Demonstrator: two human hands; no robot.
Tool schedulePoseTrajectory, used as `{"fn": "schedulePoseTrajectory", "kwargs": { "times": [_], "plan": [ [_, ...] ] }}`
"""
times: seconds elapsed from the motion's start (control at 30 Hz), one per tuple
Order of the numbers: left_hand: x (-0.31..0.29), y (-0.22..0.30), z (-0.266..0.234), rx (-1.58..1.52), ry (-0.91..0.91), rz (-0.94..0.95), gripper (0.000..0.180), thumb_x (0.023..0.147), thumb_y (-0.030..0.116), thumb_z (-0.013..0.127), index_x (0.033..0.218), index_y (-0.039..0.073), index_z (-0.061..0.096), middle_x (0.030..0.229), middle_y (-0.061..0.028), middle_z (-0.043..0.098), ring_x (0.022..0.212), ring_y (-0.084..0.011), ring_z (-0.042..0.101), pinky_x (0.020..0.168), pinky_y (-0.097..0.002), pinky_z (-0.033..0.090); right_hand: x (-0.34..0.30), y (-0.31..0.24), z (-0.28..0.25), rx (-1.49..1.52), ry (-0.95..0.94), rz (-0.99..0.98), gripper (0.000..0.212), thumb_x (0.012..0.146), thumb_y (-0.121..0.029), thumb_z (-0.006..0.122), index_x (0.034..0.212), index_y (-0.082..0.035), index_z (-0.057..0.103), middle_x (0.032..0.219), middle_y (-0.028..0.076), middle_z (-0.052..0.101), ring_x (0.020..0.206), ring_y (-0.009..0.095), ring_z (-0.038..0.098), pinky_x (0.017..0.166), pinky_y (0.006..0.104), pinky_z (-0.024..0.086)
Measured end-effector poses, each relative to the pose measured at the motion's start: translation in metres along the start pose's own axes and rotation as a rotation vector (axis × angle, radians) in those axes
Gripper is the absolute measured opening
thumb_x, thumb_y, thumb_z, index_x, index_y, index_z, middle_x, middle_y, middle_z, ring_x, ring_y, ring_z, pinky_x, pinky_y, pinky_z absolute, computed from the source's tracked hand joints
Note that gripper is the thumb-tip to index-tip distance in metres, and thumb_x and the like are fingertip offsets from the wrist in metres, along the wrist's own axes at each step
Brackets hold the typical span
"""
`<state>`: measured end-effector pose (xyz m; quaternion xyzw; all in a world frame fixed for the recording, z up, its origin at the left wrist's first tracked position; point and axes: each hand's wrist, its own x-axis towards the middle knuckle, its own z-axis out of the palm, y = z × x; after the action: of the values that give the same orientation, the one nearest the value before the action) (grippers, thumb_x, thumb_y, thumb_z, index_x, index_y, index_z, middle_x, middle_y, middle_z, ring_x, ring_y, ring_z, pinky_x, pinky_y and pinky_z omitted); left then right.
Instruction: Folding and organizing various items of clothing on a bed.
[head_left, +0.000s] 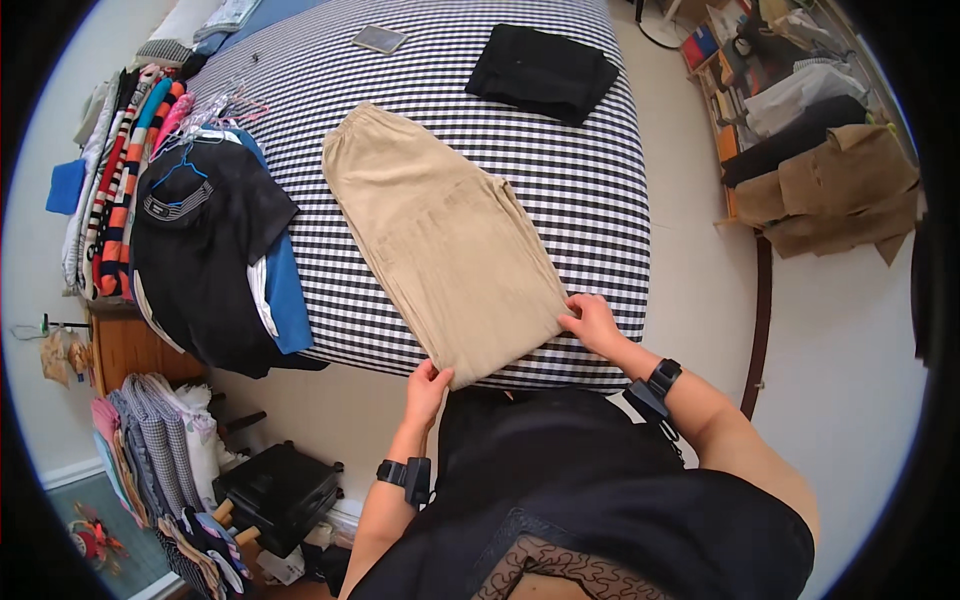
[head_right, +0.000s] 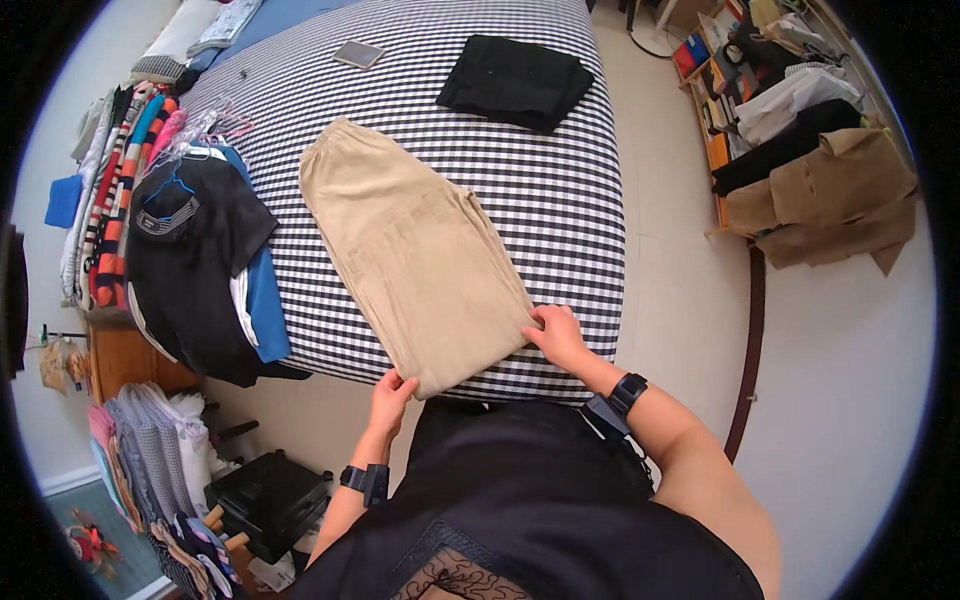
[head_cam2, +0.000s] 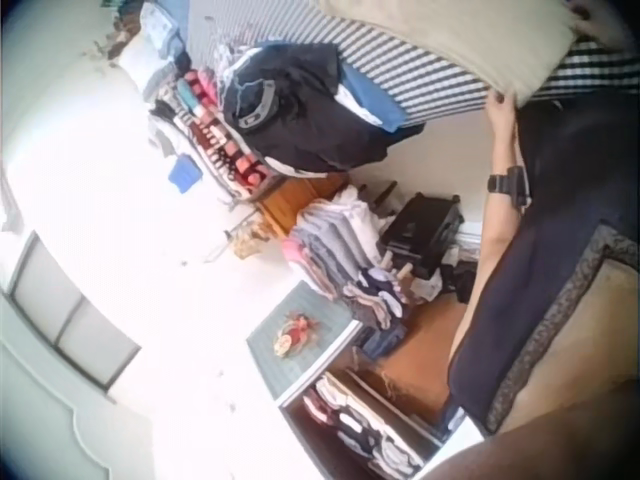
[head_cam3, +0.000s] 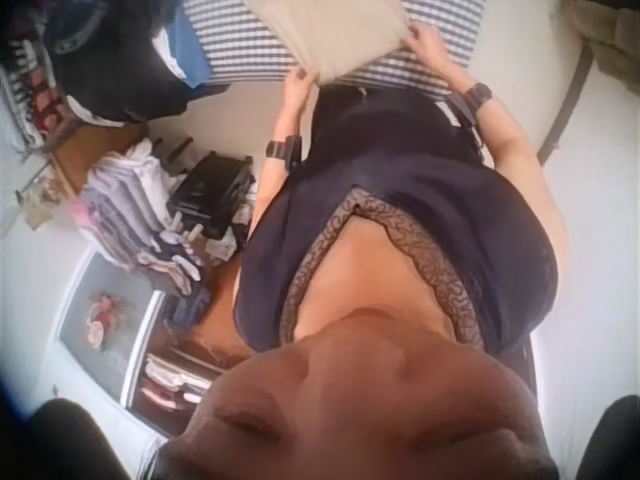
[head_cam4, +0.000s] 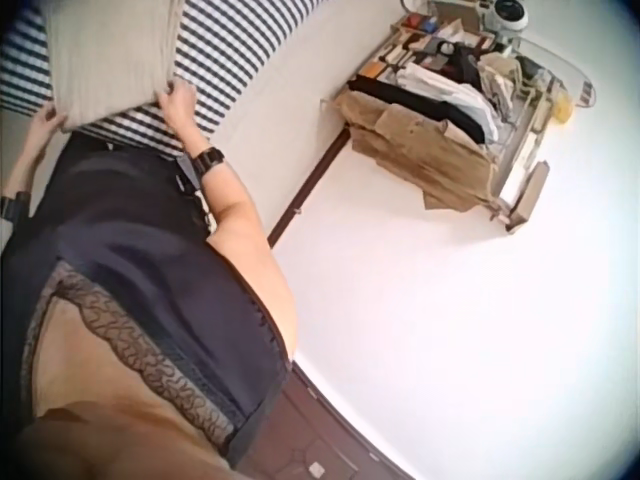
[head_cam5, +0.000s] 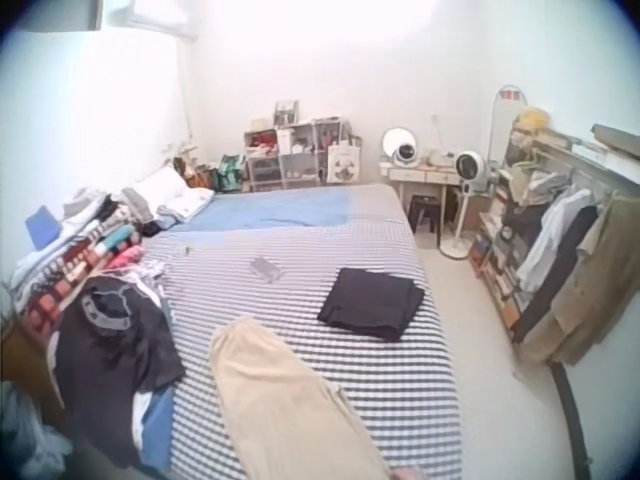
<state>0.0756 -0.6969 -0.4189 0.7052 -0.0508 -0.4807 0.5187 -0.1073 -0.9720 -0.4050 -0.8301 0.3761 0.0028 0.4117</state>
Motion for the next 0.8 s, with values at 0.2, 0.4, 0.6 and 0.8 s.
{"fn": "schedulePoseTrajectory", "kwargs": {
  "times": [0.2, 0.4, 0.6, 0.8],
  "plan": [
    [-0.008, -0.009, 0.006, -0.084, 0.015, 0.091, 0.033, 0.088, 0.007, 0.055, 0.120, 0.000, 0.049, 0.105, -0.0055, 0.062, 0.087, -0.0094, 0.055, 0.075, -0.0242, 0.043, -0.006, 0.002, 0.004, -0.110, 0.122, -0.257, 0.018, 0.071, -0.015, 0.069, 0.086, -0.007, 0.062, 0.091, 0.006, 0.059, 0.090, 0.028, 0.050, 0.079, 0.0395, 0.040],
    [-0.009, -0.016, 0.012, 0.016, 0.026, 0.110, 0.033, 0.087, 0.008, 0.055, 0.119, 0.001, 0.050, 0.099, -0.0021, 0.061, 0.077, -0.0063, 0.051, 0.064, -0.0218, 0.039, -0.006, -0.016, 0.003, -0.224, 0.094, -0.483, 0.017, 0.072, -0.012, 0.066, 0.087, -0.010, 0.059, 0.091, 0.005, 0.057, 0.091, 0.025, 0.051, 0.077, 0.0380, 0.040],
    [-0.001, -0.025, 0.008, 0.004, 0.042, 0.081, 0.035, 0.086, 0.009, 0.056, 0.120, 0.003, 0.050, 0.101, -0.0016, 0.062, 0.075, -0.0065, 0.052, 0.062, -0.0218, 0.040, -0.004, -0.023, 0.002, -0.133, 0.243, -0.533, 0.022, 0.072, -0.011, 0.067, 0.092, -0.010, 0.058, 0.093, 0.004, 0.056, 0.092, 0.026, 0.051, 0.078, 0.0384, 0.040],
    [-0.004, -0.023, 0.006, -0.164, 0.071, -0.046, 0.029, 0.088, 0.009, 0.055, 0.116, 0.006, 0.052, 0.099, 0.0007, 0.062, 0.075, -0.0064, 0.055, 0.062, -0.0210, 0.041, -0.006, -0.018, -0.005, -0.141, -0.014, -0.537, 0.025, 0.073, -0.012, 0.066, 0.097, -0.009, 0.058, 0.096, 0.007, 0.058, 0.096, 0.025, 0.053, 0.083, 0.0389, 0.039]
  ]
}}
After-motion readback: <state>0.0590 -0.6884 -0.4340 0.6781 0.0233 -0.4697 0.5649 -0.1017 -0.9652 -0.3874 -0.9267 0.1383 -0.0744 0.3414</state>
